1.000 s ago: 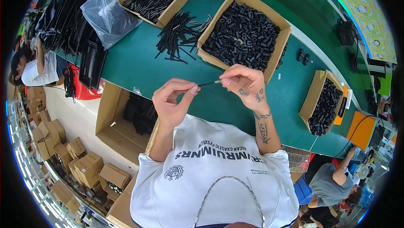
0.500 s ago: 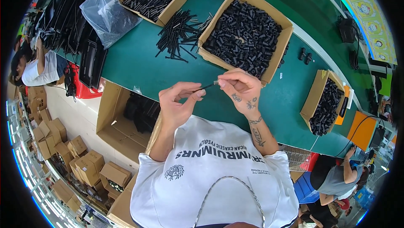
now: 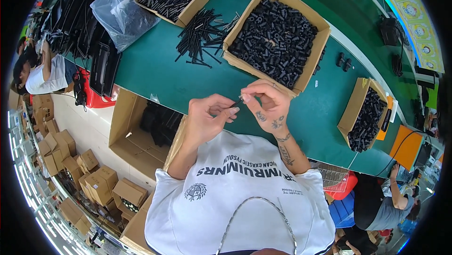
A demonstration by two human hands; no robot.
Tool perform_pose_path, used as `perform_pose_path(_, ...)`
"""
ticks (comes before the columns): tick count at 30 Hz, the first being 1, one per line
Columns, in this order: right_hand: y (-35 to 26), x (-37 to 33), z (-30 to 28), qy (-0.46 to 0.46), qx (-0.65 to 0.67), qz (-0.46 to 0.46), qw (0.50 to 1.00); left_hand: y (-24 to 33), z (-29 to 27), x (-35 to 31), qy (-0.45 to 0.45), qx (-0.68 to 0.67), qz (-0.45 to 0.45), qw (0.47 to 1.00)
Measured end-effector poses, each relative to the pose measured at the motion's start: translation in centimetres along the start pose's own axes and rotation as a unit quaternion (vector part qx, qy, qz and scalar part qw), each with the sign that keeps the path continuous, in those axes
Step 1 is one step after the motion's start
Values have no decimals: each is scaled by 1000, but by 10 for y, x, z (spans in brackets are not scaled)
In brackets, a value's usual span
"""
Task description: Assembling small black plastic connector components at a workbench.
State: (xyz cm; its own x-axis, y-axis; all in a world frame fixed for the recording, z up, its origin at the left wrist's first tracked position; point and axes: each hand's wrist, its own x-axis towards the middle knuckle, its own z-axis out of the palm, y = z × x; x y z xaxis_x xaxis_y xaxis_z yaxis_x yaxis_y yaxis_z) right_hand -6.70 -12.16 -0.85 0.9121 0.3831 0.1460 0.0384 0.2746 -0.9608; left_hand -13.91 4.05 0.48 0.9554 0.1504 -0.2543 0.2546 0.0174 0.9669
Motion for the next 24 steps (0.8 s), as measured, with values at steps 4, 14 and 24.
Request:
perform_pose_path(4, -6, -2, -5, -26, -130, -46, 990, -1, -2, -3, -43, -55, -36, 997)
perform_pose_path(14, -29, -10, -18, -74, -81, -12, 994, -1, -2, -12, -136, -159, -62, 976)
perform_pose_path(24, -26, -20, -14, -39, -7, 3, 999, -20, -1, -4, -299, -423, -182, 836)
